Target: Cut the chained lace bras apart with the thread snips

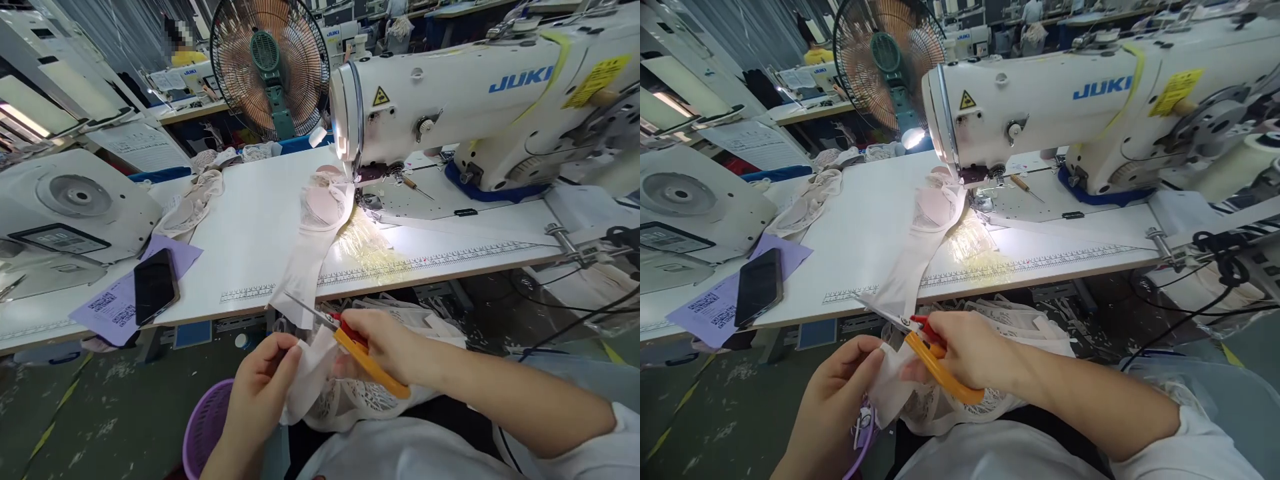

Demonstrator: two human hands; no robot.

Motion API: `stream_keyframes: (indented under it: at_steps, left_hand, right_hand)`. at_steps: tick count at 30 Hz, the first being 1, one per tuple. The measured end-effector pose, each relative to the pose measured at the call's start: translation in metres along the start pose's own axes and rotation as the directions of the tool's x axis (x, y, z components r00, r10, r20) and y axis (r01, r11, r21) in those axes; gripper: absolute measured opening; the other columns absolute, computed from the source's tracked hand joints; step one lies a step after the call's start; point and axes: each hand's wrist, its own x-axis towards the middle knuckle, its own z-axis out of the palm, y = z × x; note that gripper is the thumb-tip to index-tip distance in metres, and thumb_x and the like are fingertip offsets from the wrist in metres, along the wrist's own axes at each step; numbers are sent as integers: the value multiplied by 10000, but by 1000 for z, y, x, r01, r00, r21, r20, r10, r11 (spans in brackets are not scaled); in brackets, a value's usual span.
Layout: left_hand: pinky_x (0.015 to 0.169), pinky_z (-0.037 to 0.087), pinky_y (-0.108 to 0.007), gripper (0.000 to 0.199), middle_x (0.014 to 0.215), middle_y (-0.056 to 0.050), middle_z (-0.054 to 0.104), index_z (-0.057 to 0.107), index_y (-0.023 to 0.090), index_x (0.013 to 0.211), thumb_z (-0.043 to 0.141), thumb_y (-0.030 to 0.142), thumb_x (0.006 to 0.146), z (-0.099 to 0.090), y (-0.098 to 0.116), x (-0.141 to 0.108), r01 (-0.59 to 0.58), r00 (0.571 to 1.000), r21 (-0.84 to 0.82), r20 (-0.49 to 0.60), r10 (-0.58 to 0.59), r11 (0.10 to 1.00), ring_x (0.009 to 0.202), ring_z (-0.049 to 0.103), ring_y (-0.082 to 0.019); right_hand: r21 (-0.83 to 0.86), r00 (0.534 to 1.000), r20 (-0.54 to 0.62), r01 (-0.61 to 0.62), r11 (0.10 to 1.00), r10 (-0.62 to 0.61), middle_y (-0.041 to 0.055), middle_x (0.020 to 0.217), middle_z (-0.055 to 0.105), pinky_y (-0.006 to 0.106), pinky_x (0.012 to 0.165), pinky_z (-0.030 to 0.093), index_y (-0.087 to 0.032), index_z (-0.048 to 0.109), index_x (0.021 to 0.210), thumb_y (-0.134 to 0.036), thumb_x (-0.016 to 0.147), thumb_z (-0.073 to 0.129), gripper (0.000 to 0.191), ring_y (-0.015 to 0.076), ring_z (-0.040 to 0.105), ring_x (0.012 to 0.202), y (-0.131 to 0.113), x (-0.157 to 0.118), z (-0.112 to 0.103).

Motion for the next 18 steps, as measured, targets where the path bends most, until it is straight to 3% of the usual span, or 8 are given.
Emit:
stream_keyframes:
  at_steps: [2,6,10,13,16,18]
  left_hand:
    - [509,405,-198,114,640,9,602,622,194,708,580,292,750,6,6,-4,-126,985,141,134,107,982,568,523,-122]
    - [568,442,-206,145,732,-9,660,628,201,755,507,267,800,22,15,-1,-340,906,272,351,236,901,637,582,-142]
    - [522,429,-184,165,691,12,647,602,210,791,445,238,834,33,18,5,-510,816,354,487,311,784,580,575,-119]
    - [566,438,-210,182,730,8,651,585,223,868,404,237,853,28,11,12,-614,742,450,610,279,649,635,596,-140]
    - [604,442,-260,218,790,-23,666,592,224,868,381,280,854,14,2,22,-626,758,585,612,225,516,729,615,-198]
    - [582,434,-264,239,767,-27,664,598,228,830,379,322,850,6,-1,26,-598,784,640,590,190,482,720,614,-210]
  right_hand:
    - [30,997,-34,65,997,-64,-57,602,390,193,459,322,-180,408,623,-314,636,658,284,67,345,515,-10,-4,-7]
    - [31,980,-102,177,984,-173,-57,614,360,178,463,328,-188,369,605,-182,630,616,249,63,317,520,-8,-8,-8]
    - [-32,973,-93,207,978,-209,-57,621,375,174,462,319,-191,364,616,-99,605,566,223,66,308,524,-4,-19,-18]
    - [-106,974,-144,161,981,-175,-44,649,402,183,454,313,-190,404,675,-114,631,551,171,73,329,525,-7,-37,-37]
    - [-193,957,-272,50,980,-103,-30,644,417,206,459,312,-186,448,745,-149,694,517,93,89,354,525,-4,-58,-60]
    - [-247,939,-340,-29,968,-59,-24,633,421,221,464,313,-186,450,762,-194,737,500,57,97,355,520,3,-69,-73]
